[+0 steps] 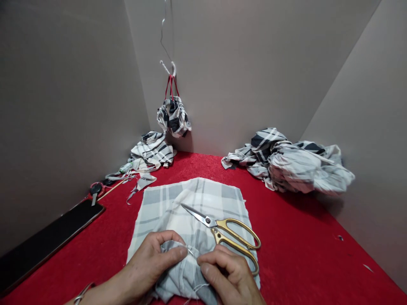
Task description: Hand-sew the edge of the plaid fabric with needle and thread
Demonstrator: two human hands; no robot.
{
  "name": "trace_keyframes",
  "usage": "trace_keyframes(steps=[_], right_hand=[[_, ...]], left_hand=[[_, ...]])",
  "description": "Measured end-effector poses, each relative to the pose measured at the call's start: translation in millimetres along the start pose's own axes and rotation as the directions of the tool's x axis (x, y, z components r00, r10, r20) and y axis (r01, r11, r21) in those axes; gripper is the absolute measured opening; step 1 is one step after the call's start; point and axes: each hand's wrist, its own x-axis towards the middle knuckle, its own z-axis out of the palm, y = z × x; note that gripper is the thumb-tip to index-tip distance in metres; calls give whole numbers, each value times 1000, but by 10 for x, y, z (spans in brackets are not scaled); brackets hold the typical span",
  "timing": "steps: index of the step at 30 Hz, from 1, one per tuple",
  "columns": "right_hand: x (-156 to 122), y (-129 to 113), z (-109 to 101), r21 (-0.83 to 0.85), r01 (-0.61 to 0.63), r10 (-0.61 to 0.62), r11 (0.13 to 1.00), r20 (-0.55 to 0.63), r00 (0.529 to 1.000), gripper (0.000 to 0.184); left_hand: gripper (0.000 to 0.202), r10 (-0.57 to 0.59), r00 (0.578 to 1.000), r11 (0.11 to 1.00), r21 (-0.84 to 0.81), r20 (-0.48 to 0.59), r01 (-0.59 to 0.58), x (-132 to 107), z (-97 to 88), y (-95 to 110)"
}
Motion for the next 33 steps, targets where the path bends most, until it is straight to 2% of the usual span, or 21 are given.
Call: trace_keyframes(steps=[12,22,28,33], right_hand=[[5,-51,-8,30,43,-43,999,-6,999,24],[11,-24,7,46,40,-39,998,-7,999,25],[32,51,-6,13,94,-95,995,54,994,26],[15,33,-17,-1,88,-88,996,52,995,26]], left_hand=[[28,15,1000,999,-35,25,-14,-11,4,-19],[30,40,999,998,56,-7,-40,19,-9,-31],[25,111,994,986,123,-3,-110,1,-22,-43],[25,104,995,983,149,10,-104,-7,-29,-43]])
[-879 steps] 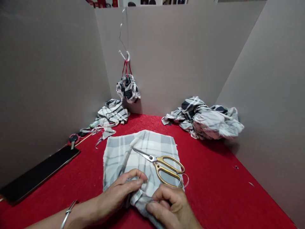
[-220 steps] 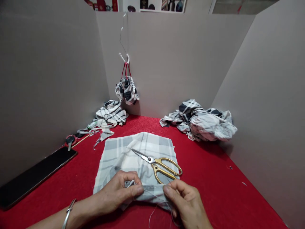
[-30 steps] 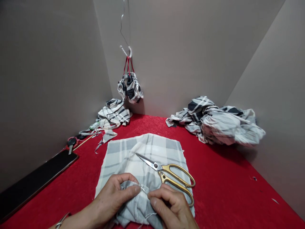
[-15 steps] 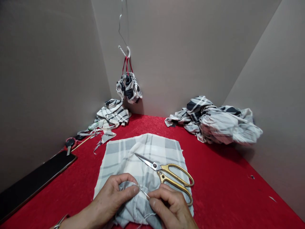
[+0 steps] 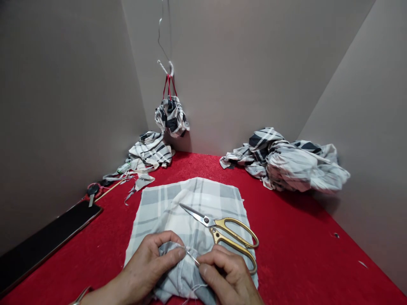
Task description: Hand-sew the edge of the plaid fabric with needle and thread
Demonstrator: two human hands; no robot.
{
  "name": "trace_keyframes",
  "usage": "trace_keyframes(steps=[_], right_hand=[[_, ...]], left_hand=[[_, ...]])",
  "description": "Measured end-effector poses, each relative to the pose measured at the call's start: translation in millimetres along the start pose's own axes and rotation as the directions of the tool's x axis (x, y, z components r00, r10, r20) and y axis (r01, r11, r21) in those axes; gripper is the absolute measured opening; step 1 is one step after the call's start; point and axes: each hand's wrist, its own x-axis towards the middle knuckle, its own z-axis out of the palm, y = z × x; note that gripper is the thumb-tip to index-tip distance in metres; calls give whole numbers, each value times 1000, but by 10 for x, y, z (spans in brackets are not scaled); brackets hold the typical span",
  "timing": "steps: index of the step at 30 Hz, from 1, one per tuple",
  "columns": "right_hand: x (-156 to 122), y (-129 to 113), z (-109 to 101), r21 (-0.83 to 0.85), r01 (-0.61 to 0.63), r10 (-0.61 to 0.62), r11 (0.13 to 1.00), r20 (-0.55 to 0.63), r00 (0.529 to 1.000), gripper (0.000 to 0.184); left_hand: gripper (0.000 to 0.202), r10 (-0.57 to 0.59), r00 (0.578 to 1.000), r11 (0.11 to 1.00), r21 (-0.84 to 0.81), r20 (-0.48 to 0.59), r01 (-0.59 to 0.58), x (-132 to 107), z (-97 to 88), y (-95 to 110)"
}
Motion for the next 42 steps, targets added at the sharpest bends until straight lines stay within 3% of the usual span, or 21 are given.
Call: trace_keyframes(steps=[10,28,31,34,37,42], right_hand=[[10,59,25,0,33,-33,999,1,999,28],[1,-51,25,-22,-32,31,999,-28,999,26],[4,-53,21,-21,-20,19,1000,-19,1000,26],[12,-20,31,-30,6,-6,1000,-20,1000,26],[7,25,63,-56,61,-63,997,-44,997,27],[-31,23,112,-142,145,-162,979,-115,980,23]], left_hand=[[25,-18,1000,1000,-5,8,18,24,3,-4],[18,54,998,994,90,27,-56,7,-19,-31],[15,166,986,956,241,19,-166,-10,-31,-16],[13,403,912,794,468,76,-389,-6,-48,-38],[16,586,783,551,607,207,-573,6,-61,-86],[19,754,564,179,720,338,-670,-13,-69,-79]])
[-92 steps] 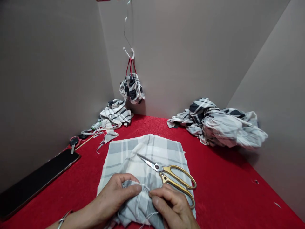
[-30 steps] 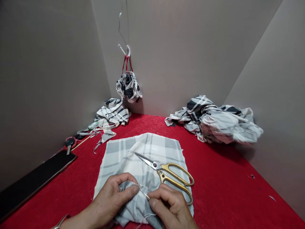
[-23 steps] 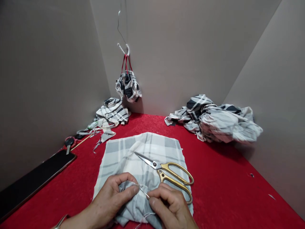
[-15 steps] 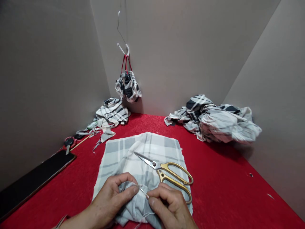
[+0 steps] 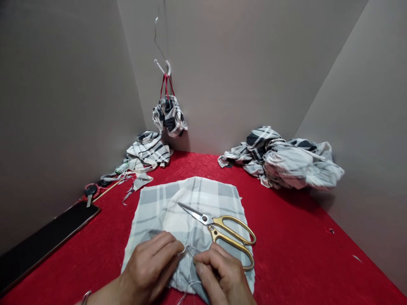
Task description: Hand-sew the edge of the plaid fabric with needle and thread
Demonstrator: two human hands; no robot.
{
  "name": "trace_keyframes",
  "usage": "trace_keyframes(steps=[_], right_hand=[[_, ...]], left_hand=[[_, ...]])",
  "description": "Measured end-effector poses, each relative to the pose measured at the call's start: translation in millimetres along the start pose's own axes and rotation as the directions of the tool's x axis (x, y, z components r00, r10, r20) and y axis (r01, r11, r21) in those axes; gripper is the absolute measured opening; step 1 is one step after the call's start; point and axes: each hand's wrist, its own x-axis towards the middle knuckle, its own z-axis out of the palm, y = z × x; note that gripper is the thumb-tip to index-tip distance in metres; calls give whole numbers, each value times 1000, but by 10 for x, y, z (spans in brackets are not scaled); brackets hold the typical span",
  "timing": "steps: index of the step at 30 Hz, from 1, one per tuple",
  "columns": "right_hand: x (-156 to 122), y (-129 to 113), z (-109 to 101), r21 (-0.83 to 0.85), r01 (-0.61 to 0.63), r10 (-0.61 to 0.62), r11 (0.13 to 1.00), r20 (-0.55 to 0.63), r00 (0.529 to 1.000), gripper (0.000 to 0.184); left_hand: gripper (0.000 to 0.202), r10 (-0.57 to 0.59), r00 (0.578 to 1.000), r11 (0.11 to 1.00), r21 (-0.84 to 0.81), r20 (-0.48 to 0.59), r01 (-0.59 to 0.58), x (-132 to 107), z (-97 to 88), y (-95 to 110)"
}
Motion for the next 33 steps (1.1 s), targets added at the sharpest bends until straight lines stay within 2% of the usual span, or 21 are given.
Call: trace_keyframes(steps=[5,9,11,12,14,15,16,18,19,20,23,25,27,30,33], right_hand=[[-47,-50,22,-60,71,-73,996,-28,997,17],[-63,-70,64,-6,66,-66,998,-88,994,18],[-49,-82,67,11,55,-54,998,-113,992,19],[-38,-87,61,13,54,-52,998,-113,992,19],[-17,-92,36,22,62,-60,998,-100,993,20],[-10,-90,20,28,66,-64,997,-85,994,20],[-7,-83,4,34,66,-64,997,-63,996,20],[-18,-51,-23,34,35,-34,999,-14,999,22],[-30,-28,-34,25,2,-2,1000,1,1000,23],[-44,-1,-44,15,-36,36,999,2,999,24],[-72,60,-77,33,-113,112,993,25,993,28],[-63,58,-106,87,-156,146,984,112,983,30],[-38,23,-131,153,-228,196,962,199,960,30],[-4,-34,-136,305,-366,288,879,271,918,30],[9,-40,-115,463,-455,308,761,360,881,32]], left_hand=[[20,168,982,980,124,-87,-157,2,-14,10],[18,277,950,955,153,-145,-255,-2,53,41],[19,237,963,969,105,-131,-224,6,69,72],[19,172,979,985,45,-112,-168,13,66,86],[15,-62,998,989,-136,-32,57,31,43,104],[12,-212,977,947,-239,30,213,44,25,107],[13,-353,930,867,-337,101,366,58,5,105],[22,-545,792,635,-481,276,605,95,-38,93],[23,-578,731,520,-526,363,673,115,-58,85],[22,-579,688,423,-560,437,712,134,-78,76],[25,-537,600,193,-606,593,772,169,-125,51],[27,-515,558,84,-610,650,788,169,-141,37],[27,-509,537,28,-611,672,791,158,-142,27],[25,-516,546,39,-618,660,785,138,-126,26],[25,-517,550,65,-611,655,789,138,-120,42]])
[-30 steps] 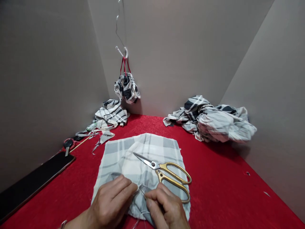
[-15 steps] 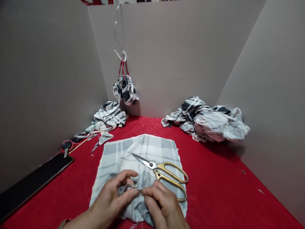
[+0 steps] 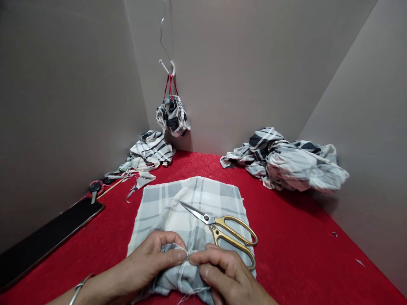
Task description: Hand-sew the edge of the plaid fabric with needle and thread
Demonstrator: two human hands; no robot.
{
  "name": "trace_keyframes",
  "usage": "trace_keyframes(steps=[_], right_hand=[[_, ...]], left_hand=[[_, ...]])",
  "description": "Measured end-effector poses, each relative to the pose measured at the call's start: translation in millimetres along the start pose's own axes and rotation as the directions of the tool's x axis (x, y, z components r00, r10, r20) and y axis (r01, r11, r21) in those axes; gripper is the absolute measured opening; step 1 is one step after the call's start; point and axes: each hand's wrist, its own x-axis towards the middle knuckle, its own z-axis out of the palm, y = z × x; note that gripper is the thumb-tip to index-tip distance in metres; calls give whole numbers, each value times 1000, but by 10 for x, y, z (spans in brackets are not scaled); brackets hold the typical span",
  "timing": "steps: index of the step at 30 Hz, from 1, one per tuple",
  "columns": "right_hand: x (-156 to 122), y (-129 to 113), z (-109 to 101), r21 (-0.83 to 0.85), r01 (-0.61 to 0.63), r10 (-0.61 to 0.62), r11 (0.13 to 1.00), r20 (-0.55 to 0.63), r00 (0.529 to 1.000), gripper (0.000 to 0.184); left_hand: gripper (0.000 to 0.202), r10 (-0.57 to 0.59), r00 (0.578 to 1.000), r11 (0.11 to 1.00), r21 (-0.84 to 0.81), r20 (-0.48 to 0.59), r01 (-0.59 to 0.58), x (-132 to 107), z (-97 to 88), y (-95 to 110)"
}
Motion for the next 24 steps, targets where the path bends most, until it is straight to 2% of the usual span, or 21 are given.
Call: trace_keyframes(steps=[9,14,24], right_hand=[[27,-12,-12,194,-87,76,977,64,995,37],[18,-38,-18,220,-122,103,968,97,990,35],[13,-58,-23,327,-137,91,935,154,984,26]], left_hand=[[22,-45,999,997,-67,-16,44,-24,21,62],[24,-79,997,988,-136,-6,77,-24,24,68],[30,-122,990,954,-266,76,138,-25,-29,44]])
